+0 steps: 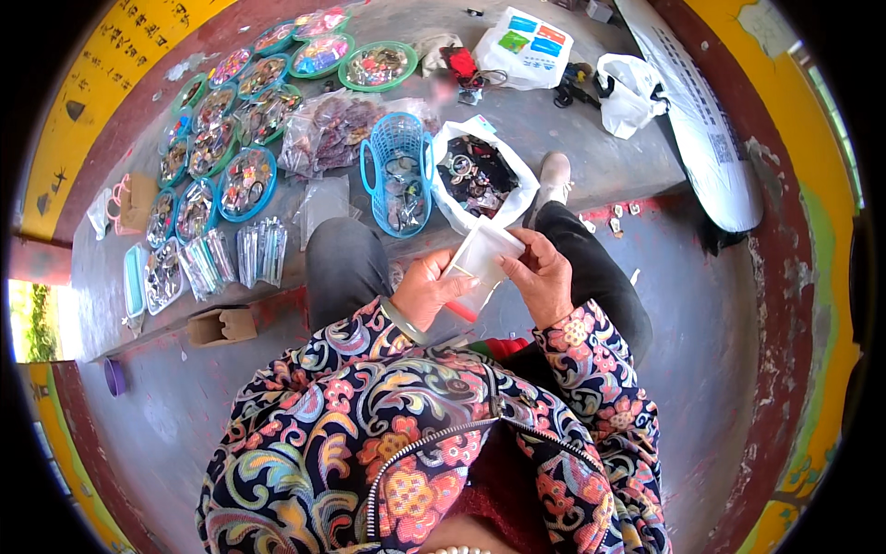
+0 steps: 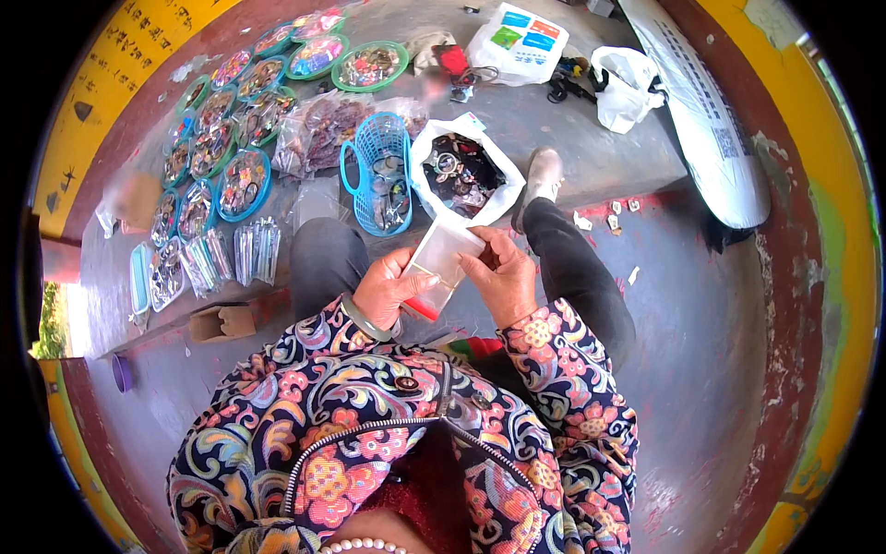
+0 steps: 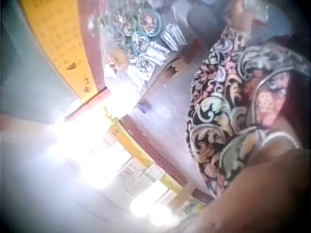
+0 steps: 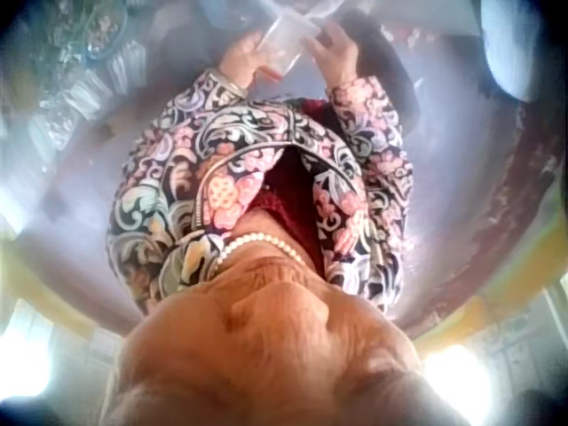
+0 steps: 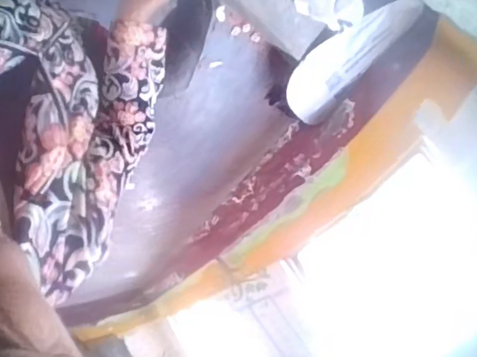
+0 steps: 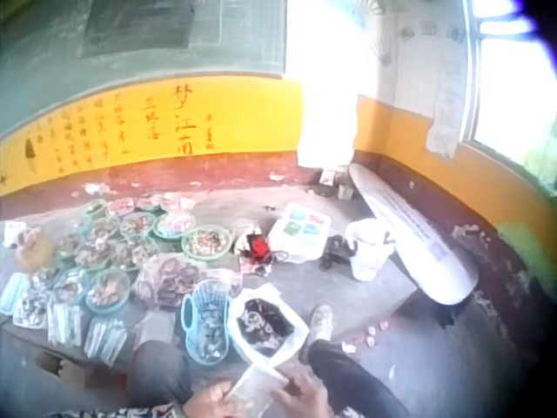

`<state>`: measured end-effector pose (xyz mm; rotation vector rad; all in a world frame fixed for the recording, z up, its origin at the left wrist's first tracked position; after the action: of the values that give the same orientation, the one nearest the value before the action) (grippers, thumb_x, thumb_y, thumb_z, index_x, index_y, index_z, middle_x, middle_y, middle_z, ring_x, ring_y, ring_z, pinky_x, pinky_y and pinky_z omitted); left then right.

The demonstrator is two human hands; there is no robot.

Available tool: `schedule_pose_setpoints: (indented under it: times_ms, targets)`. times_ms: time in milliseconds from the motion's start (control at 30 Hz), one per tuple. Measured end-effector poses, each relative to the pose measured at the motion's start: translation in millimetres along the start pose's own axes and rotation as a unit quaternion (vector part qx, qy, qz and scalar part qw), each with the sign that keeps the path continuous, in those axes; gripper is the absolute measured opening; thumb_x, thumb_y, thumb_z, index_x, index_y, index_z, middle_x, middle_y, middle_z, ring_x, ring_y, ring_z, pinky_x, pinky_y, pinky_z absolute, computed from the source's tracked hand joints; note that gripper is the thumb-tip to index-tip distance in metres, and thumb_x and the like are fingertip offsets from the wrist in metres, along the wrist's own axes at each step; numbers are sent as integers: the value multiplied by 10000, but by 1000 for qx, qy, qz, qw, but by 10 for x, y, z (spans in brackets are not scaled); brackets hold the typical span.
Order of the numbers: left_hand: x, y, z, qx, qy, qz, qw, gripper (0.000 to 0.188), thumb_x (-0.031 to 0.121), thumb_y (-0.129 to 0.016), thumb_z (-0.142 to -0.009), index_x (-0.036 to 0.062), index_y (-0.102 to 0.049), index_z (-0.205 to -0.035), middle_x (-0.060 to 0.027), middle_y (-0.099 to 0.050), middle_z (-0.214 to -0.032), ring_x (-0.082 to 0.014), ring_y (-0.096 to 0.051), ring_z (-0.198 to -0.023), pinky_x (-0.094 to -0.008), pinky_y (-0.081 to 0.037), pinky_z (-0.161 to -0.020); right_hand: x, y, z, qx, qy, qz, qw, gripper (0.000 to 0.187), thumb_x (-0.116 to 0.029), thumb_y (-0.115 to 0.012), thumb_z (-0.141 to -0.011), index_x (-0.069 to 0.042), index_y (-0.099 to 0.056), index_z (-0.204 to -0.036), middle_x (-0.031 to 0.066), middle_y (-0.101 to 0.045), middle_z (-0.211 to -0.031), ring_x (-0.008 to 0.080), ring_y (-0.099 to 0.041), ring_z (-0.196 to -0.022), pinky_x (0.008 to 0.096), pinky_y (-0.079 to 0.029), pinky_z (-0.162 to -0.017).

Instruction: The person sits on the ground and packs small keychains into clear plastic bags. They pick up a keychain, open a bag, insert the item, and seal it before placing it into a blue basket. The process is repeated for multiple keychains.

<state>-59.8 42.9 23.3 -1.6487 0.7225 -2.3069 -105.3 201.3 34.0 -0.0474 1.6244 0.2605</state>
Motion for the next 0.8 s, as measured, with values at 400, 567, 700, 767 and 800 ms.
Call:
schedule_pose_setpoints:
  times_ms: [400, 567, 700, 767, 800]
  targets:
    - [-36, -112, 72, -3, 28, 15, 999, 293, 55, -581, -801, -17, -521, -1078, -63, -589, -988, -110, -550, -879, -258, -418, -809, -129, 53, 72, 51, 26, 73, 996, 258, -54, -664, -721, -5, -622, -970, 58, -603, -688, 65, -521, -582, 211, -444, -553]
    - [-91, -81, 65, -15, 30, 10, 999, 311, 50, -579, -804, -26, -498, -1095, -75, -586, -995, -129, -562, -880, -268, -438, -793, -113, 54, 76, 69, 51, 46, 995, 213, -63, -663, -727, 2, -625, -927, 83, -623, -701, 76, -550, -602, 216, -457, -571]
    - [-120, -78, 49, -24, 33, 12, 999, 326, 54, -578, -807, -26, -486, -1109, -81, -586, -997, -138, -570, -878, -271, -448, -786, -8, 54, 59, 75, 61, 59, 994, 186, -73, -660, -737, -4, -629, -906, 93, -631, -704, 89, -577, -621, 225, -466, -579]
    - [-153, -54, 44, -24, 41, 12, 999, 330, 58, -579, -808, -22, -484, -1113, -80, -585, -998, -138, -570, -876, -271, -449, -787, 1, 56, 57, 77, 67, 75, 992, 173, -78, -656, -742, -11, -632, -899, 100, -638, -717, 109, -593, -625, 232, -471, -582]
    - [-166, -43, 42, -23, 46, 11, 999, 332, 60, -579, -808, -21, -483, -1115, -80, -585, -998, -138, -571, -875, -271, -449, -788, 4, 58, 55, 78, 71, 83, 991, 166, -80, -654, -744, -15, -634, -895, 104, -642, -724, 118, -601, -628, 236, -473, -584]
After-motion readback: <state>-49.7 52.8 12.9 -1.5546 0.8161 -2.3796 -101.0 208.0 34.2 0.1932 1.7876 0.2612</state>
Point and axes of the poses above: each hand's wrist, its own z-axis away from the middle knuckle, its own y-axis out of the back of the hand, x = y × z, the point moved 4 cm from there along -z, towards the middle knuckle
